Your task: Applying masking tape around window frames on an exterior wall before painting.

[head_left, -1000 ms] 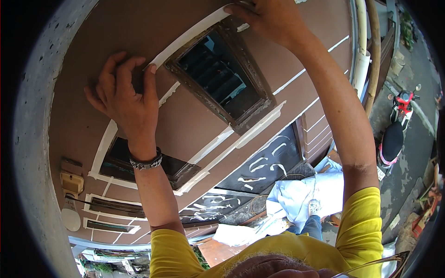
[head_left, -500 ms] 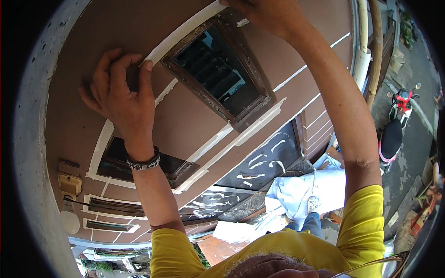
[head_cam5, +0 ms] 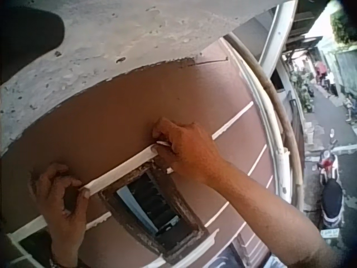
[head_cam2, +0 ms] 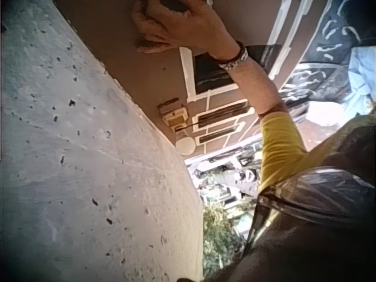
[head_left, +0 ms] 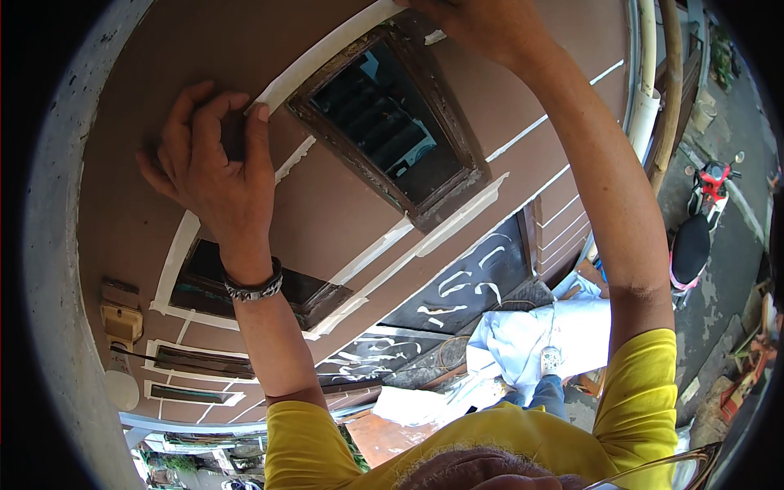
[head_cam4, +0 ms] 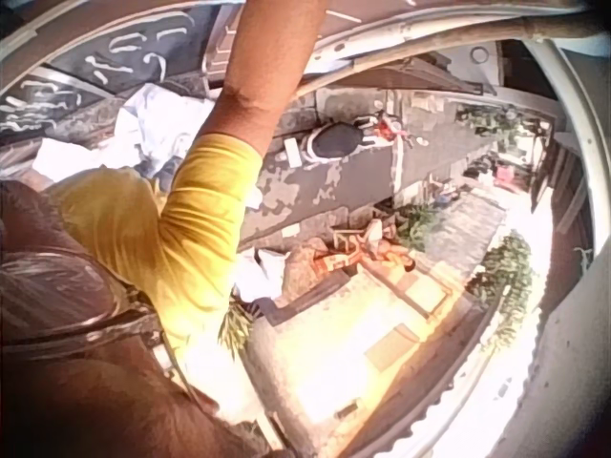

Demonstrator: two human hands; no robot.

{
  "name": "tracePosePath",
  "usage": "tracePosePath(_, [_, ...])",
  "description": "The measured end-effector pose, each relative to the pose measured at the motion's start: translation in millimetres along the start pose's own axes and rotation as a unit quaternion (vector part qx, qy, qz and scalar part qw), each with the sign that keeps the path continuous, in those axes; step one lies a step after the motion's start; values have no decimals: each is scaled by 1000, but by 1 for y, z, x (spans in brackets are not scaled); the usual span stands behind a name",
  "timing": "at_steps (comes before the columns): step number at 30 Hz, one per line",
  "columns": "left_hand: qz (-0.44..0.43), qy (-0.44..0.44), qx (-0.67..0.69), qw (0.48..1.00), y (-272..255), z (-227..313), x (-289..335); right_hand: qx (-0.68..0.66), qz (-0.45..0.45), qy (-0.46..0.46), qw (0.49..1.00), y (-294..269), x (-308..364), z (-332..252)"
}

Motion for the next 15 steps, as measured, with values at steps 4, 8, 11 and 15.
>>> tracePosePath(4, [6,6,-5,1000,1,0,-1,1,6,-5,1000,-1,0,-1])
tracePosePath(8, [9,4,0,1000,4,1,-4,-40,11,13,999,-1,1,2])
tracePosePath(11, [14,8,0,1000,6,-2,-8,-28,-7,26,999,-3,-2,-4])
tracePosePath(15, [21,21,-12,1000,8,-3,-9,-23,-25,53,998,-3,-1,-3])
Point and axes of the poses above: each hand's wrist, its own x-axis away from the middle knuckle, its own y-axis out of the palm, z = x × y, the point moved 1 cm from there along -x, towards the middle knuckle, and after that the axes turned 15 degrees about z, right-handed, at the moved point
